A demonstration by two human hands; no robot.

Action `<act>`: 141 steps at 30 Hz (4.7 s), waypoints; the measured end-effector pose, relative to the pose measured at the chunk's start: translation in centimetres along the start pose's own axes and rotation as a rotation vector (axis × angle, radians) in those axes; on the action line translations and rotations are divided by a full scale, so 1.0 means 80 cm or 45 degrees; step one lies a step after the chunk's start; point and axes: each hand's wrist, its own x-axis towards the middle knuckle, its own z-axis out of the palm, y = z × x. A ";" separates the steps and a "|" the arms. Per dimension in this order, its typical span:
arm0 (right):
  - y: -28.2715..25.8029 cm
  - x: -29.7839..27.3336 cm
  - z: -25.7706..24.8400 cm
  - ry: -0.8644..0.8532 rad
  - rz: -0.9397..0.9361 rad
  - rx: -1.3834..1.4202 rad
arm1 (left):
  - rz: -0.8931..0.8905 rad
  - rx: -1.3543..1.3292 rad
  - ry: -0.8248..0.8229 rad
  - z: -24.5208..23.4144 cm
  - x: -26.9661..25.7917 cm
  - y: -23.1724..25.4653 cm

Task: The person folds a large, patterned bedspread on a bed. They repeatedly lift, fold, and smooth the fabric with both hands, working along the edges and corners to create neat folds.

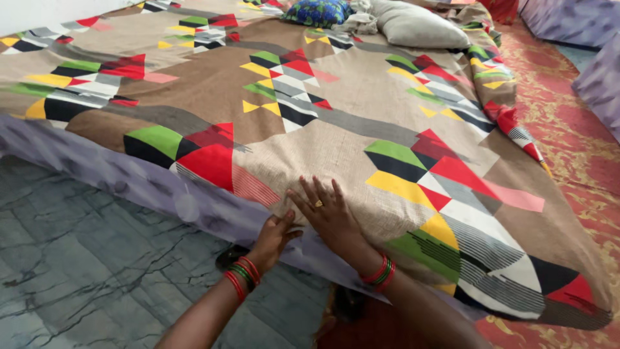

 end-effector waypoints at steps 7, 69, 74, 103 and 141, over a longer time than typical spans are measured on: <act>-0.002 -0.020 0.015 0.041 -0.002 0.053 | 0.234 -0.077 0.235 -0.015 0.014 0.047; -0.108 0.174 0.045 -0.042 -0.037 -0.120 | 0.323 -0.249 0.076 -0.207 0.033 0.128; -0.112 0.164 0.046 -0.065 0.002 -0.024 | 0.316 -0.320 0.198 -0.226 0.033 0.197; -0.156 0.235 0.071 0.069 -0.084 0.014 | 0.282 -0.119 0.368 -0.285 0.062 0.261; -0.160 0.283 0.067 0.328 -0.337 0.378 | 0.735 0.067 0.357 -0.406 0.107 0.219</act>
